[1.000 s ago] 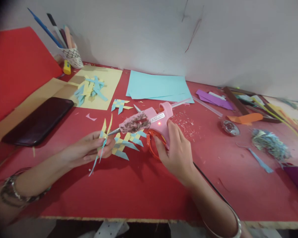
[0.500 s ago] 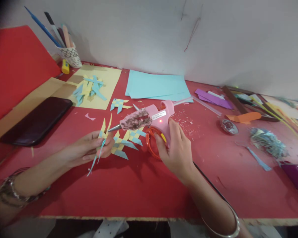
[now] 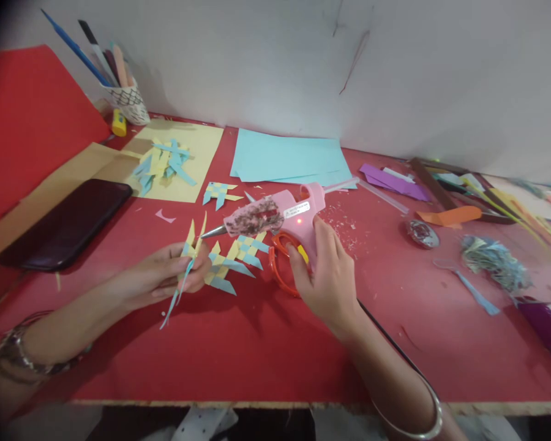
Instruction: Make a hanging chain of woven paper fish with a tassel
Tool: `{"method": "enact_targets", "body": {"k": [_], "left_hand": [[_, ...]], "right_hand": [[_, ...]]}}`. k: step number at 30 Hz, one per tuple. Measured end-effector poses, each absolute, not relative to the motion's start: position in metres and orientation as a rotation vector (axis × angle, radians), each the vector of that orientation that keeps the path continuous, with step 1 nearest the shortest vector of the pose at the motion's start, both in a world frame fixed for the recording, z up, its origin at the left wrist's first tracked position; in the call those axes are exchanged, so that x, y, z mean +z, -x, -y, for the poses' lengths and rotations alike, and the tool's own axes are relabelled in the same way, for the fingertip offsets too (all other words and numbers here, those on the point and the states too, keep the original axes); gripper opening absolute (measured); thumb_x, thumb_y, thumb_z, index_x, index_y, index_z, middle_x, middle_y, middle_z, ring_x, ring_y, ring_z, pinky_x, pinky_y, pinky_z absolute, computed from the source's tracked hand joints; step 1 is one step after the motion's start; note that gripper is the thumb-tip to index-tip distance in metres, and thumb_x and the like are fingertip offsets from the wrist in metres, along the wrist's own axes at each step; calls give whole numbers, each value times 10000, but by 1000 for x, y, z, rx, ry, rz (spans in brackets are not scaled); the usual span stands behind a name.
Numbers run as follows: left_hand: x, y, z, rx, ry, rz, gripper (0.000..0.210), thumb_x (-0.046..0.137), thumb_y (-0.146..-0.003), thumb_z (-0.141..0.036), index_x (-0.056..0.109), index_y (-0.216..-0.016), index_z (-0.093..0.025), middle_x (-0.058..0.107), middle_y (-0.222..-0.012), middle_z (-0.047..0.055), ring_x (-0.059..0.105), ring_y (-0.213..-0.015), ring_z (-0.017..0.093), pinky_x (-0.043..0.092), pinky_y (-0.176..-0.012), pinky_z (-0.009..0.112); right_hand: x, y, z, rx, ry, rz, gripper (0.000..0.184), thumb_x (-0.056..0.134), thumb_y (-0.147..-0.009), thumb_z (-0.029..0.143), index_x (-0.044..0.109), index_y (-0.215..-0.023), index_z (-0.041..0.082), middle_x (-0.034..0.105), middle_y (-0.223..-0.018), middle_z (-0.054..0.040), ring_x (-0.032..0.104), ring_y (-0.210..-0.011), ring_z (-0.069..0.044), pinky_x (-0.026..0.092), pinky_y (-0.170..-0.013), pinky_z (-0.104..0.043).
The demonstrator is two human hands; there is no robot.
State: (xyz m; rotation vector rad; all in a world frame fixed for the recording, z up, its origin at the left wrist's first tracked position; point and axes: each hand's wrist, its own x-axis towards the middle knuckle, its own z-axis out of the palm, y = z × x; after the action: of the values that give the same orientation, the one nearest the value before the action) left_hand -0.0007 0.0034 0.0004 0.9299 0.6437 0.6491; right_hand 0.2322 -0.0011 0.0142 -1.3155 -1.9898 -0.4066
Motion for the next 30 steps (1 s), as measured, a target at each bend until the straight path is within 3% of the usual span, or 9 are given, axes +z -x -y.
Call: {"method": "enact_targets", "body": {"k": [14, 20, 30], "left_hand": [[0, 2, -3, 632, -964, -730, 382, 664, -611, -499, 462, -598, -176, 433, -461, -61, 330, -418, 52, 262, -397, 174], [0, -3, -4, 907, -990, -894, 364, 686, -598, -446, 439, -650, -183, 512, -498, -63, 387, -429, 50, 241, -393, 168], [11, -2, -3, 1009, -1186, -896, 309, 697, -614, -326, 433, -701, -191, 602, -550, -59, 591, -544, 103, 432, -520, 198]], "right_hand": [[15, -232, 0, -419, 1356, 1949, 210, 423, -829, 360, 456, -945, 189, 545, -705, -43, 548, -630, -183, 422, -486, -292], [16, -230, 0, -393, 1345, 1936, 240, 494, -776, 391, 466, -892, 182, 517, -659, -25, 529, -599, -168, 416, -481, -284], [17, -233, 2, -426, 1306, 1975, 312, 519, -727, 386, 460, -953, 179, 541, -699, -24, 529, -598, -160, 423, -492, -280]]}}
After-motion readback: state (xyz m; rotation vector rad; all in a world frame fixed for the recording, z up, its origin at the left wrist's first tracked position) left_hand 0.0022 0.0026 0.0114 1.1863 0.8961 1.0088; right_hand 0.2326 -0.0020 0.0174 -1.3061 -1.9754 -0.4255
